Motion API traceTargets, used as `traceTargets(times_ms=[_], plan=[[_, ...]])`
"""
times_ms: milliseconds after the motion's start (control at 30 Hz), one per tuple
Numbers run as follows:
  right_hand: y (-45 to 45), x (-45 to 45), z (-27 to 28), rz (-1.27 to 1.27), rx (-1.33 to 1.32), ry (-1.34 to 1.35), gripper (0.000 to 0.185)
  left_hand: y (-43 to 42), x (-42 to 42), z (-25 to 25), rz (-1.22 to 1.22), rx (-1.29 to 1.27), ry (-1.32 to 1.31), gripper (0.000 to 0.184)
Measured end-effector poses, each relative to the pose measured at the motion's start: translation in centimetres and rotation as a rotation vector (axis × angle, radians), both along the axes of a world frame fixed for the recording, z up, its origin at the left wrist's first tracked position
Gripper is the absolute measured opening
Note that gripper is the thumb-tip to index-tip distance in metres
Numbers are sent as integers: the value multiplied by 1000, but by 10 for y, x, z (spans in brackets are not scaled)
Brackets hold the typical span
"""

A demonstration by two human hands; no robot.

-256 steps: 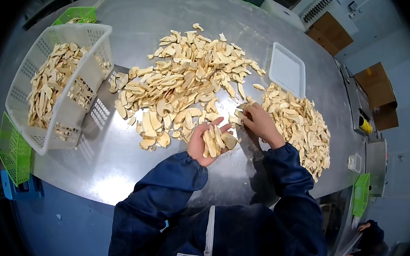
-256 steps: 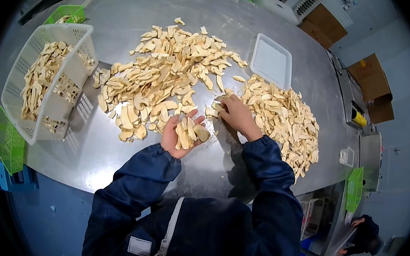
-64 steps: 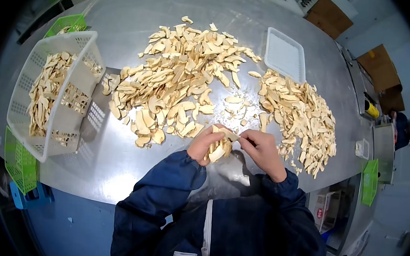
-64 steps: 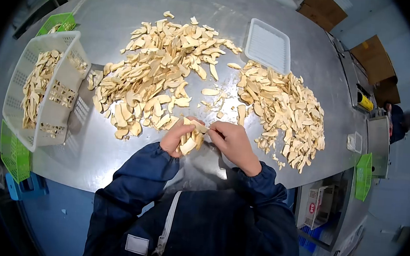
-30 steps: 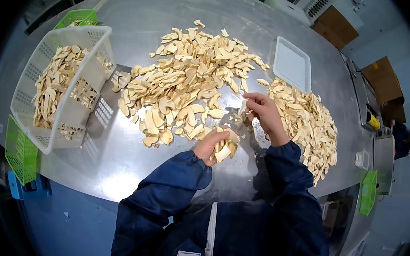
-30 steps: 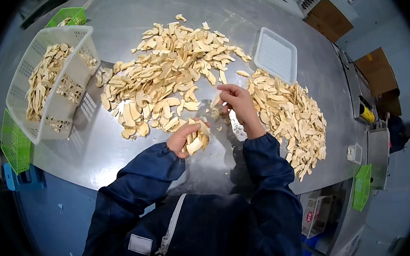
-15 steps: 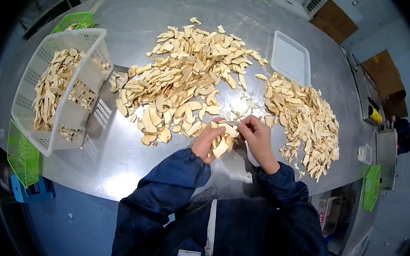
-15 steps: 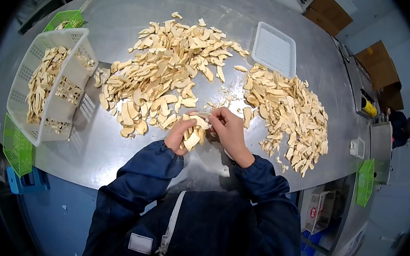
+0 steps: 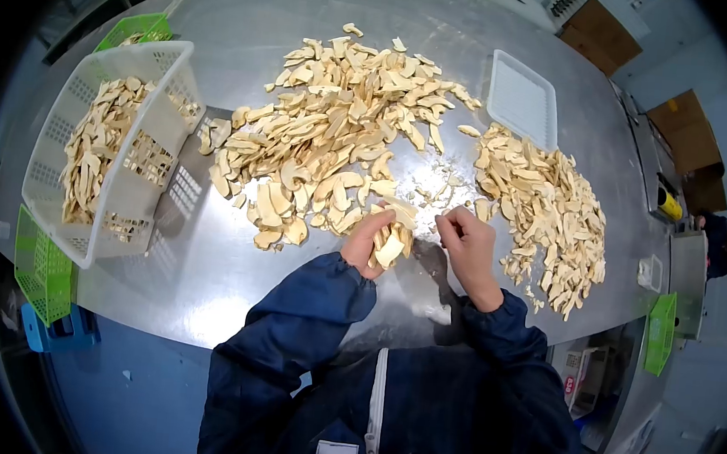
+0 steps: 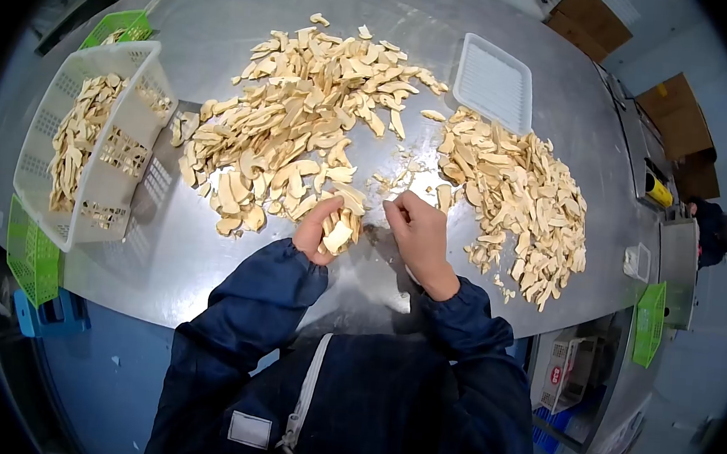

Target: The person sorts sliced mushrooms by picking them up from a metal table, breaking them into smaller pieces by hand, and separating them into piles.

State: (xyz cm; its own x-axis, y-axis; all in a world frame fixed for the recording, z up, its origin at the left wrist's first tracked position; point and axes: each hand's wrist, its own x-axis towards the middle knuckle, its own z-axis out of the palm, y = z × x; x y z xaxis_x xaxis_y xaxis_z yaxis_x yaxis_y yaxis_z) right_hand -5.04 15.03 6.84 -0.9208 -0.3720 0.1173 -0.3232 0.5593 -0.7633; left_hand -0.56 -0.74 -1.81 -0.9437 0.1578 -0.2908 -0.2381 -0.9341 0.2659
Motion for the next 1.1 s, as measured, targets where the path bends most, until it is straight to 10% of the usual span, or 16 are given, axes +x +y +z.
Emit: traceTargets(times_ms=[467,667,1100], plan=[[-19,24,-4,365,156,412,15,0,0,-7,5,22,53,25],[3,-5,-1,141,-431,-683,19,1,0,-6,17,-130,85,26],[4,-9,-24,77,-652,-810,5,7,4,13,-28,-189,165,24]])
